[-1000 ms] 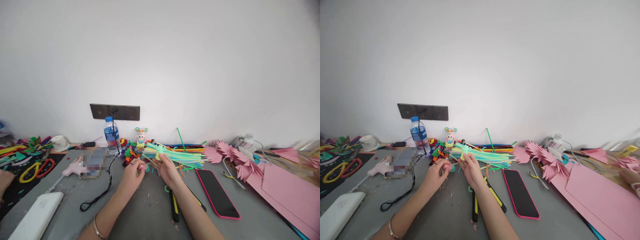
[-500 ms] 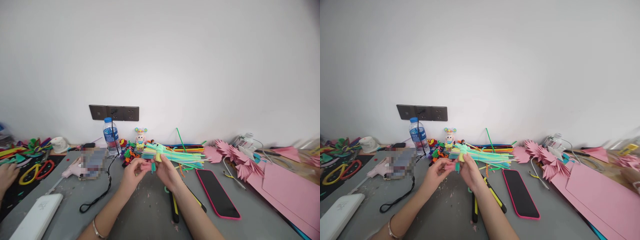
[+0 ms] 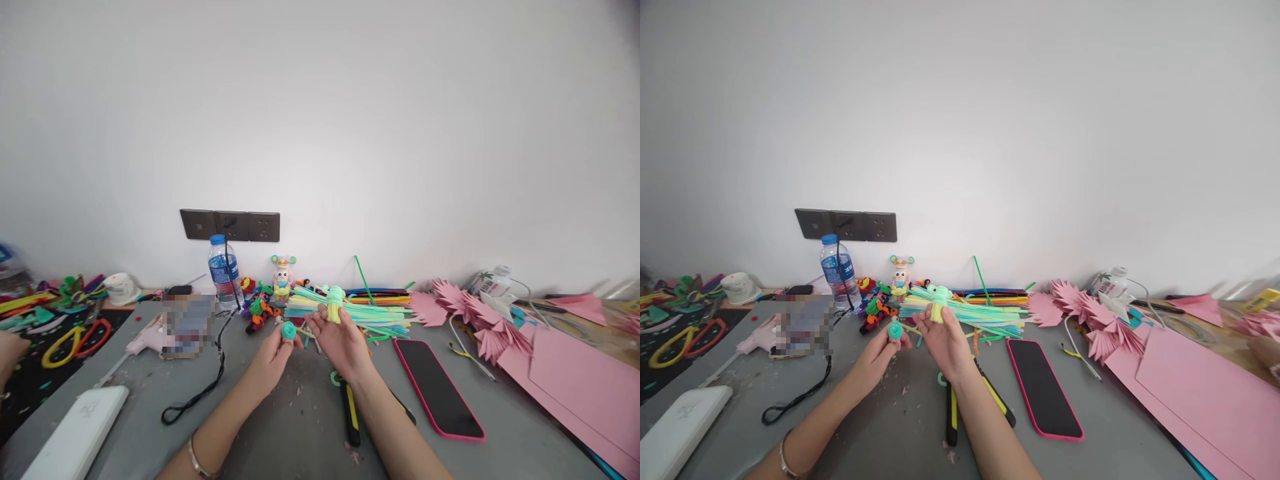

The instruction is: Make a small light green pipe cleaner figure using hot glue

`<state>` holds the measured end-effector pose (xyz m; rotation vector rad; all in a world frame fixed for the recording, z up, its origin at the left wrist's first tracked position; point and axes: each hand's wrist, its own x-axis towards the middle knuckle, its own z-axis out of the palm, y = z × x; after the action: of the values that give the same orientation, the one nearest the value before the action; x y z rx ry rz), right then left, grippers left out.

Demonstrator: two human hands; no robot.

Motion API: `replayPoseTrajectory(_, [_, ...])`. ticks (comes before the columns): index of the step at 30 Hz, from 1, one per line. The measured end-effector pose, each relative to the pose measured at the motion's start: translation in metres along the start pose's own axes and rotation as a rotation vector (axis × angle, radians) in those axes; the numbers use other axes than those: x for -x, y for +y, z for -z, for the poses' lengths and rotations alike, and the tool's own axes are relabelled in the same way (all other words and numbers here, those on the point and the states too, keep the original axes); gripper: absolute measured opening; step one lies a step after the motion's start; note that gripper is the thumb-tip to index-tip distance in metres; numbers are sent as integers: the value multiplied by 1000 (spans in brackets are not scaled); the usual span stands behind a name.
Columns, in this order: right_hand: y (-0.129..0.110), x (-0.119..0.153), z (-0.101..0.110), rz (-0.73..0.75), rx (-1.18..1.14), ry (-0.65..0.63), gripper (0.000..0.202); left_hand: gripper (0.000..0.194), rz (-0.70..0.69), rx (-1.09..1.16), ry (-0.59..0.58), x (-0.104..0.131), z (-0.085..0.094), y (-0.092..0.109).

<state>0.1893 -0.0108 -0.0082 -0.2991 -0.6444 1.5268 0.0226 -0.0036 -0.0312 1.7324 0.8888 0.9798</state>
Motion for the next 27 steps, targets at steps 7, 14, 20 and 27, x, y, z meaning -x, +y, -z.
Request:
replayPoseTrajectory(7, [1, 2, -3, -21, 42, -20, 18, 31, 88, -1, -8, -2, -2, 2])
replayPoseTrajectory(14, [6, 3, -3, -22, 147, -30, 21, 40, 95, -152, -8, 0, -2, 6])
replayPoseTrajectory(20, [10, 2, -5, -78, 247, -46, 29, 44, -18, -160, -1, 0, -1, 3])
replayPoseTrajectory(27, [14, 6, -9, -138, 316, -100, 31, 47, 36, -151, 23, 0, -1, 6])
